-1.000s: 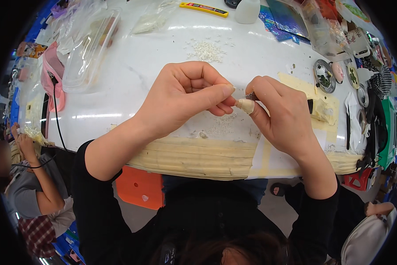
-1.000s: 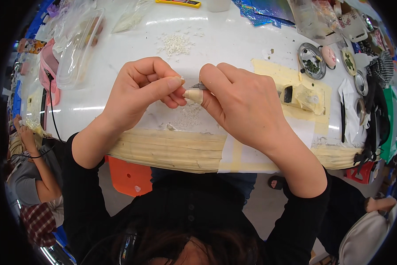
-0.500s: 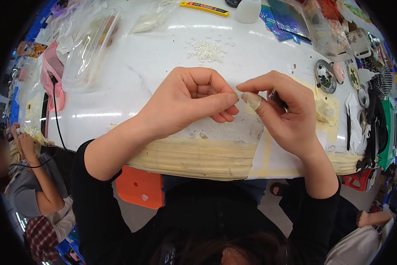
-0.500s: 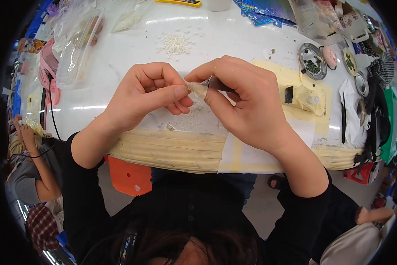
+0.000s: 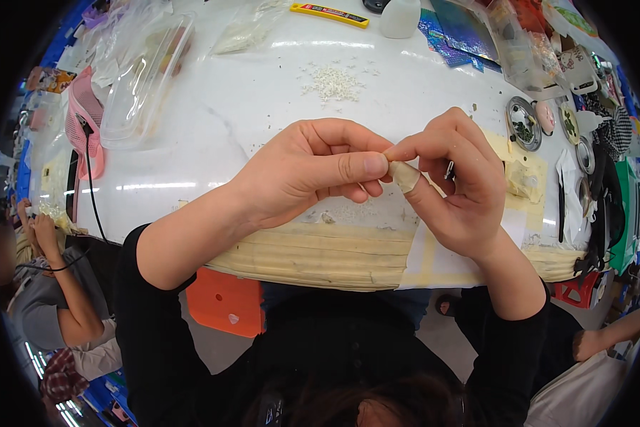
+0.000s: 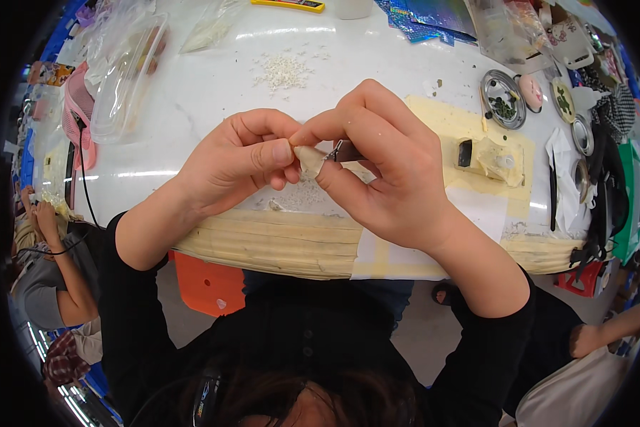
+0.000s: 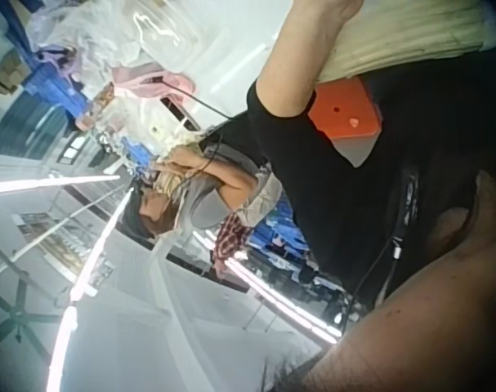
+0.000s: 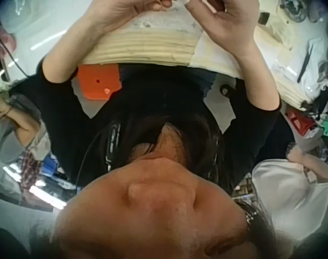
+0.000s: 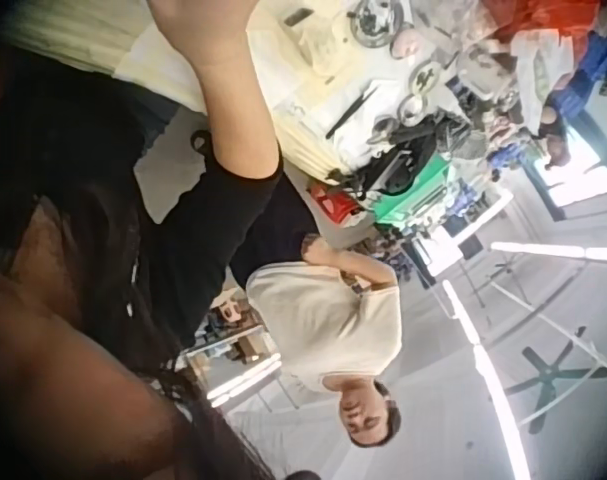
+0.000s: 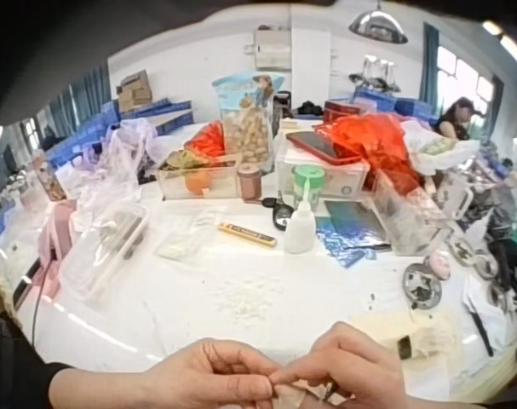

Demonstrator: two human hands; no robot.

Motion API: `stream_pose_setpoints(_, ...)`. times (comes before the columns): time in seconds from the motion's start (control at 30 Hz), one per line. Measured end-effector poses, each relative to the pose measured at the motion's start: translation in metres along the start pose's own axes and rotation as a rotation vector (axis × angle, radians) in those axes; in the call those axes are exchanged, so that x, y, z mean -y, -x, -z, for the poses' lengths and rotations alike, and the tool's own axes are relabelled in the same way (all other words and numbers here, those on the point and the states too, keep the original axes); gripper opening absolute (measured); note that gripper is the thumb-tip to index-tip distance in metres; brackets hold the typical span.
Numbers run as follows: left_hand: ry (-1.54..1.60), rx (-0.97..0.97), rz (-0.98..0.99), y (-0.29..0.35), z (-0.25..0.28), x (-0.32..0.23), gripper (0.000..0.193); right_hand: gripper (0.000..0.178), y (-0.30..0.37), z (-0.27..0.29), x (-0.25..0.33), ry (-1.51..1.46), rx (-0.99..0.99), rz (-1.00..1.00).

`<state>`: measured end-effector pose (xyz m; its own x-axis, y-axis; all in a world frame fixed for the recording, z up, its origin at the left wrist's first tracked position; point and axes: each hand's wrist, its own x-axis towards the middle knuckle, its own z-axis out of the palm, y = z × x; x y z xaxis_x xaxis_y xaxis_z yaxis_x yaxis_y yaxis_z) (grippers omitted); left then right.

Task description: Assembling small toy components using a precision tool at a workbench.

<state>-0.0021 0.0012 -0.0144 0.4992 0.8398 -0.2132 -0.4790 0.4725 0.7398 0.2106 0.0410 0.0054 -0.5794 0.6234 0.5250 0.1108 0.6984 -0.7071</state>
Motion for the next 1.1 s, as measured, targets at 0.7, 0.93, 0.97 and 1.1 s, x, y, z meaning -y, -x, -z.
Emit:
stream_pose_setpoints(0.7, -0.878, -0.246, -0.573, 0.003, -0.012, 0.001, 0.005, 0.017, 0.003, -0.005, -0.005, 0.113, 0.014, -0.031)
stream_pose_setpoints(0.93, -1.509, -0.177, -0.921, 0.001, -0.006, -0.007, 0.009, 0.016, 0.005, -0.004, -0.006, 0.195, 0.091, 0.019)
stream_pose_setpoints(0.97, -1.510, -0.172, -0.926, 0.000, -0.006, -0.006, 0.010, 0.016, 0.005, -0.004, -0.007, 0.170, 0.083, 0.010)
stream_pose_setpoints(1.1, -1.386, -0.192, -0.875, -0.001, -0.009, -0.006, 0.012, 0.015, 0.004, -0.005, -0.008, 0.097, 0.047, -0.034)
